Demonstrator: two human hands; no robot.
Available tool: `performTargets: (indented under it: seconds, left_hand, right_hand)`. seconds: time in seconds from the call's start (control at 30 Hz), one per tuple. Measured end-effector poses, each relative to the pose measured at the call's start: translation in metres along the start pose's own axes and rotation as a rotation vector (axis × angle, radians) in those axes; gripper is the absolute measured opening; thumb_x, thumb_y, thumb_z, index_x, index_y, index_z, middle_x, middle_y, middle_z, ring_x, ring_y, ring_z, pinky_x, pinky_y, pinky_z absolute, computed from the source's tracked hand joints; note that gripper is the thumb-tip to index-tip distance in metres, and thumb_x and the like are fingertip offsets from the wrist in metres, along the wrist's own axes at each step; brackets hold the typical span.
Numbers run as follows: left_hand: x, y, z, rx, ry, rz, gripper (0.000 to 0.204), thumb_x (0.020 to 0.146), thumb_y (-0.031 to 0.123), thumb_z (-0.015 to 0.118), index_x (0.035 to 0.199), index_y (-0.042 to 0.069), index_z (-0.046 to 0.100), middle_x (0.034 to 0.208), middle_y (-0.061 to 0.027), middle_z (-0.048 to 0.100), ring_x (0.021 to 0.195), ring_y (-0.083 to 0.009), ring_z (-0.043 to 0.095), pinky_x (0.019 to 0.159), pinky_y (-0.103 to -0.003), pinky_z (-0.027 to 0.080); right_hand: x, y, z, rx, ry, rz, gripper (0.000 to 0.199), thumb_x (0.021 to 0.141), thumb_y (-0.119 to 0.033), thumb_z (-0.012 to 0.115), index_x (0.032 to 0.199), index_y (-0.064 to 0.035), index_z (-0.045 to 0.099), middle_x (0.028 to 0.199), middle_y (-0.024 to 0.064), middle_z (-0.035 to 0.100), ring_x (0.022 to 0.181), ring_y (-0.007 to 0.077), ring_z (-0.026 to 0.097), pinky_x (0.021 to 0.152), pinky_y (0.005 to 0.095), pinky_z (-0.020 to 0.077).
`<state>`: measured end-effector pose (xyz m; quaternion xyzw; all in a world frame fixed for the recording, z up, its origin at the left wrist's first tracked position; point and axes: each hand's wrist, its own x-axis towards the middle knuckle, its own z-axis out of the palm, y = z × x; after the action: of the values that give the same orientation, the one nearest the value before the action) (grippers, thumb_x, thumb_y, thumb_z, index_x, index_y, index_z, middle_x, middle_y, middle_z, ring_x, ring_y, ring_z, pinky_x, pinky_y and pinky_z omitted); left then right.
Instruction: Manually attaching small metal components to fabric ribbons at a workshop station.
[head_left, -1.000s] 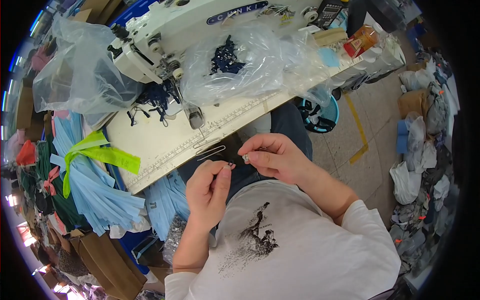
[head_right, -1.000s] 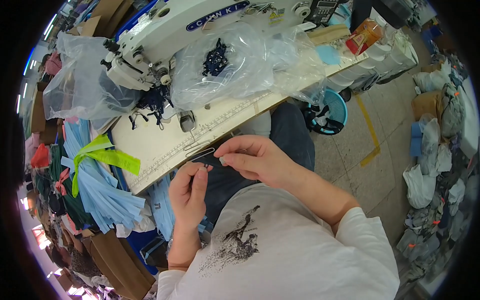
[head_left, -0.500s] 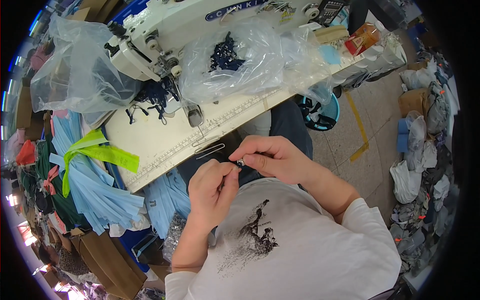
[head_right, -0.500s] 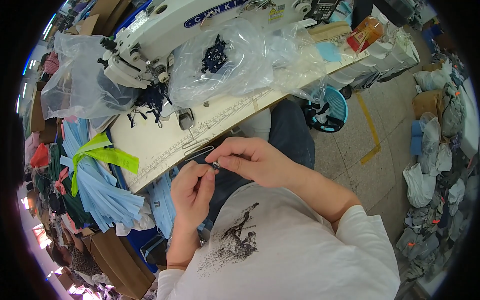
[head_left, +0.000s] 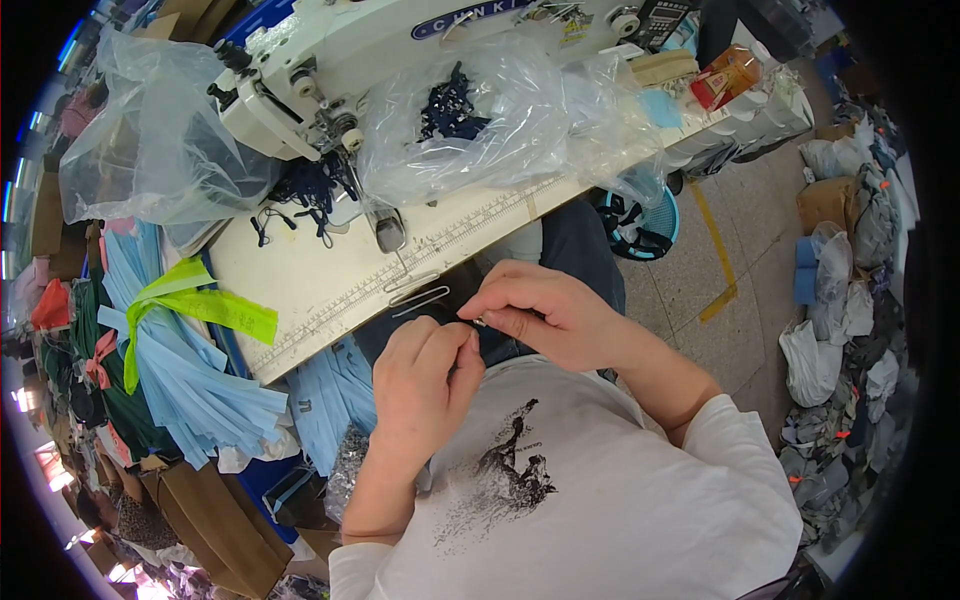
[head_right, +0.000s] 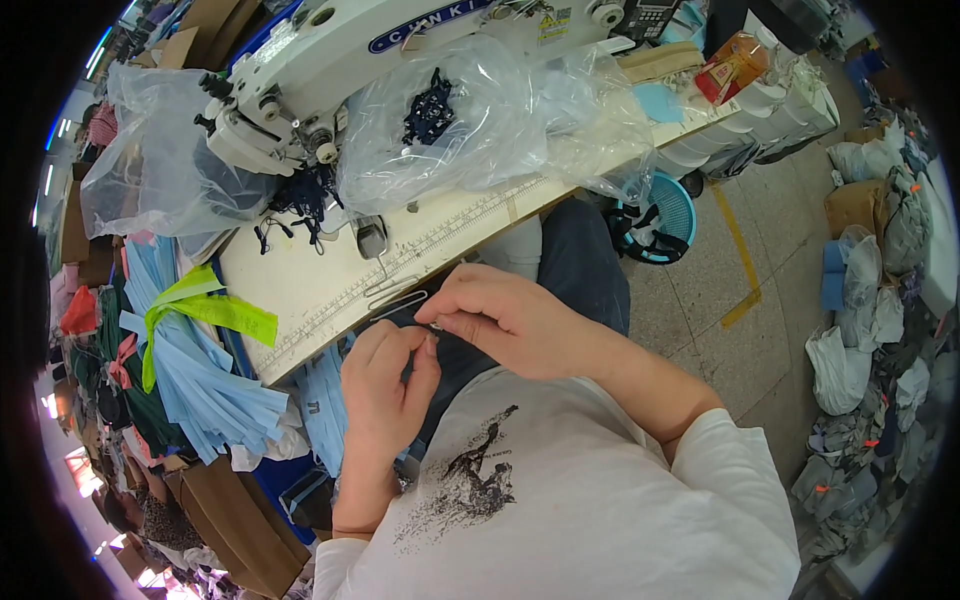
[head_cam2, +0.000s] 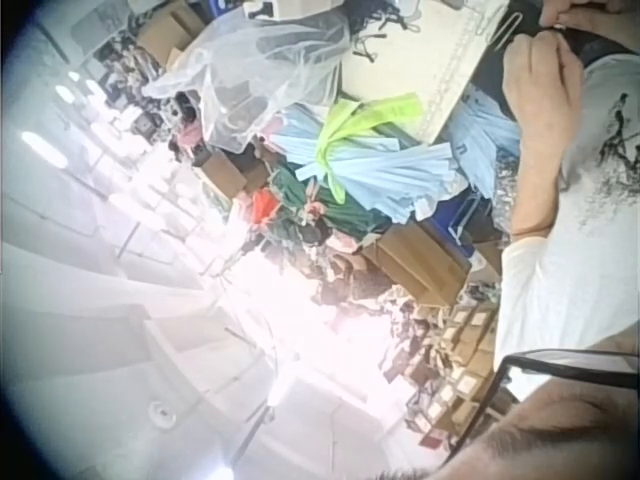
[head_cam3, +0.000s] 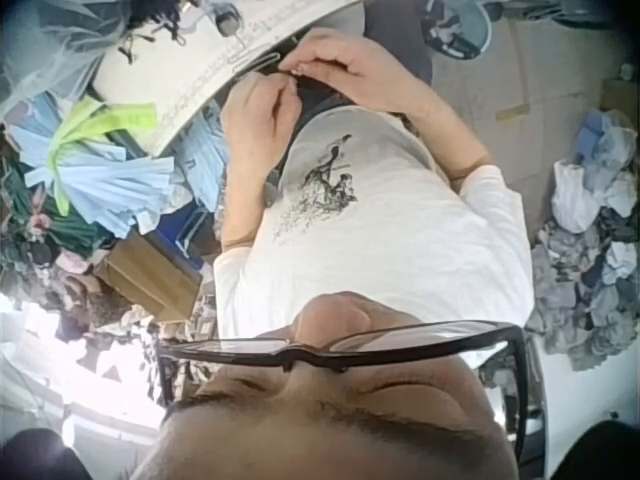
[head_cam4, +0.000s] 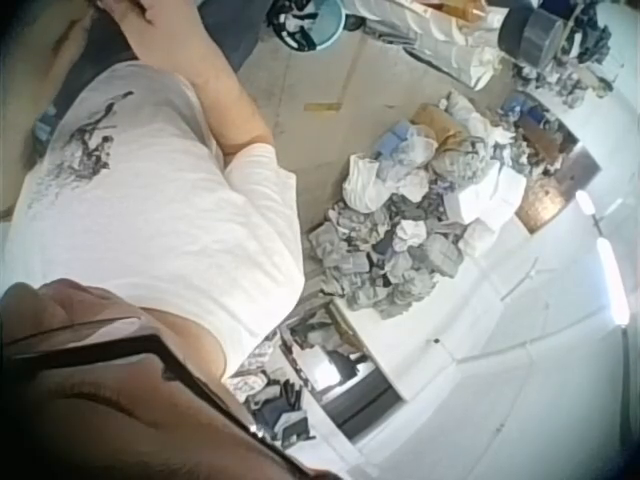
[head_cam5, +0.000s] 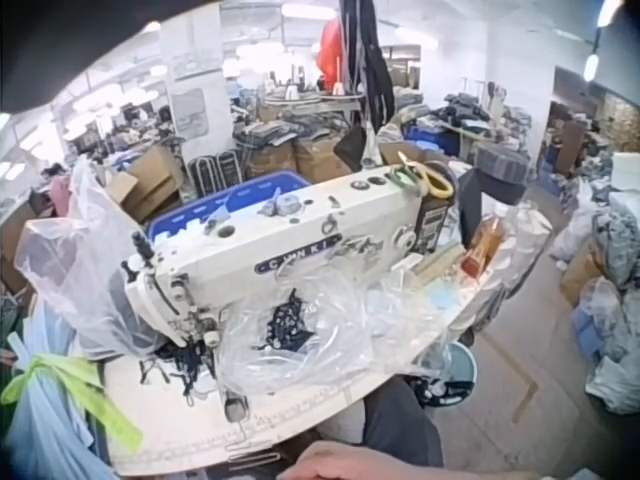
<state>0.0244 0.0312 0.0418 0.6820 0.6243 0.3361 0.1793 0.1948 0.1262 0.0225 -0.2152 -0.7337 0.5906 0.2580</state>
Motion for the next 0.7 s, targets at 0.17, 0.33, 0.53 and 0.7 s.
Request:
performTargets:
  seconds: [0.17,0.33,0.53,0.7]
  left_hand:
    - [-0.0004,0.0019,-0.0004,-0.051,-0.012,-0.064,0.009,0.076,0.003,0.067,0.083,0.003,0.061,0.068,-0.0100,0.051,0.063,-0.0288,0.053,0.056,-0.037,0.042]
    - [-0.0008,0.0014,0.0005,-0.116,0.004,-0.111,0.008,0.078,0.003,0.066,0.085,0.002,0.062,0.067,-0.0101,0.052,0.061,-0.0292,0.052,0.055,-0.037,0.042]
    - [0.0003,0.0007,-0.0008,-0.087,-0.040,-0.063,0.008,0.081,0.003,0.065,0.088,0.001,0.061,0.068,-0.0105,0.051,0.062,-0.0297,0.052,0.056,-0.037,0.041]
    - [-0.0010,-0.0016,0.0008,-0.043,-0.038,-0.050,0.008,0.084,0.005,0.064,0.091,0.002,0.060,0.072,-0.0115,0.052,0.065,-0.0306,0.053,0.058,-0.038,0.042]
  right_hand:
    - [-0.0008,0.0007,-0.0001,-0.014,0.011,-0.001,0.018,0.090,-0.001,0.059,0.106,-0.0019,0.065,0.096,0.0072,0.060,0.086,0.0181,0.058,0.073,0.0270,0.0467]
    - [-0.0007,0.0018,0.0000,-0.037,0.004,0.000,0.018,0.089,-0.001,0.060,0.106,-0.0020,0.065,0.096,0.0079,0.060,0.086,0.0185,0.059,0.073,0.0274,0.0471]
    - [-0.0002,0.0038,0.0007,-0.020,0.009,-0.015,0.018,0.089,-0.002,0.061,0.106,-0.0022,0.065,0.093,0.0073,0.061,0.083,0.0176,0.060,0.072,0.0271,0.0472]
    - [-0.0004,0.0016,0.0010,0.127,0.017,0.175,0.016,0.088,-0.003,0.063,0.103,-0.0020,0.065,0.090,0.0059,0.062,0.080,0.0136,0.058,0.070,0.0251,0.0458]
